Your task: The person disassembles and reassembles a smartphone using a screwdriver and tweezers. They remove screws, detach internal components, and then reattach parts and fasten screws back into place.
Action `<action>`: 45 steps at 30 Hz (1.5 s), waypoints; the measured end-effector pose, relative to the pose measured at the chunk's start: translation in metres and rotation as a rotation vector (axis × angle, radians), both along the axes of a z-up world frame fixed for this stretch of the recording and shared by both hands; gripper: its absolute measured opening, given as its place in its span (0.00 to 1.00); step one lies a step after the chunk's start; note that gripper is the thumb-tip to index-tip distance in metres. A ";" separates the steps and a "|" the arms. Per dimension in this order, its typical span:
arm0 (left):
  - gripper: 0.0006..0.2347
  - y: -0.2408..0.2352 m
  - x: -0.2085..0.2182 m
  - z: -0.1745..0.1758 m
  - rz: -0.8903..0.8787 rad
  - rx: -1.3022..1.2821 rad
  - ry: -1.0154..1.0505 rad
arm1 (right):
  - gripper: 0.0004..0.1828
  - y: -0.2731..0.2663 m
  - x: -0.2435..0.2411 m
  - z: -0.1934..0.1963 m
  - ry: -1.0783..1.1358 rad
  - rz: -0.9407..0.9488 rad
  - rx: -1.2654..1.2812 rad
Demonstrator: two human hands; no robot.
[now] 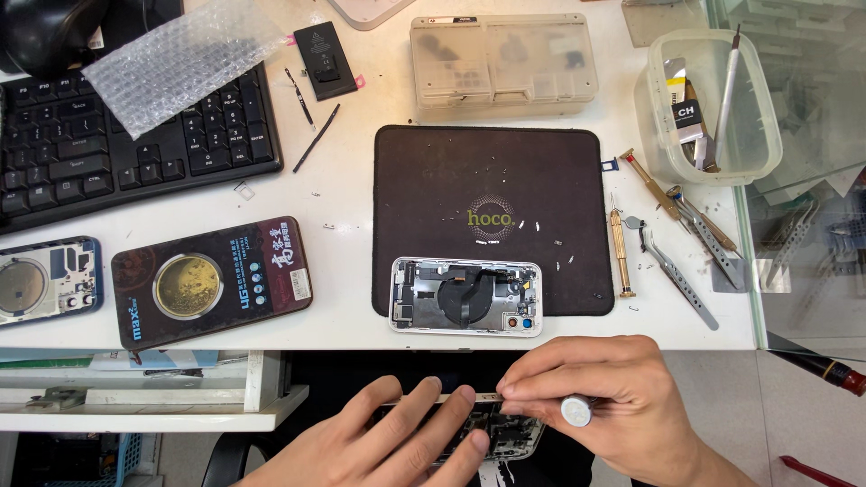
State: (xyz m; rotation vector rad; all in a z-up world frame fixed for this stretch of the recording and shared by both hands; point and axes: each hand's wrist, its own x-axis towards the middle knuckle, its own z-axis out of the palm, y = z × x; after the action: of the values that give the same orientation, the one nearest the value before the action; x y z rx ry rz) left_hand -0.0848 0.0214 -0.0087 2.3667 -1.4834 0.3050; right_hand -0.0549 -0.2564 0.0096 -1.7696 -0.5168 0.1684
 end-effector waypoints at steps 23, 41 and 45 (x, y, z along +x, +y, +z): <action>0.18 0.001 -0.004 -0.010 -0.043 0.082 -0.164 | 0.12 0.004 -0.001 -0.004 0.015 0.073 -0.051; 0.17 0.004 -0.002 0.003 -0.002 -0.134 0.133 | 0.10 0.000 0.007 0.003 -0.215 0.204 -0.116; 0.18 0.001 0.000 0.008 0.070 -0.122 0.138 | 0.09 0.002 0.008 0.001 -0.134 0.213 -0.091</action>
State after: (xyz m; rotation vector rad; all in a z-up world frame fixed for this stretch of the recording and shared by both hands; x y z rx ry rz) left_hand -0.0845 0.0221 -0.0011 2.2964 -1.2852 0.2364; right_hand -0.0470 -0.2542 0.0108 -1.8208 -0.8068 0.2259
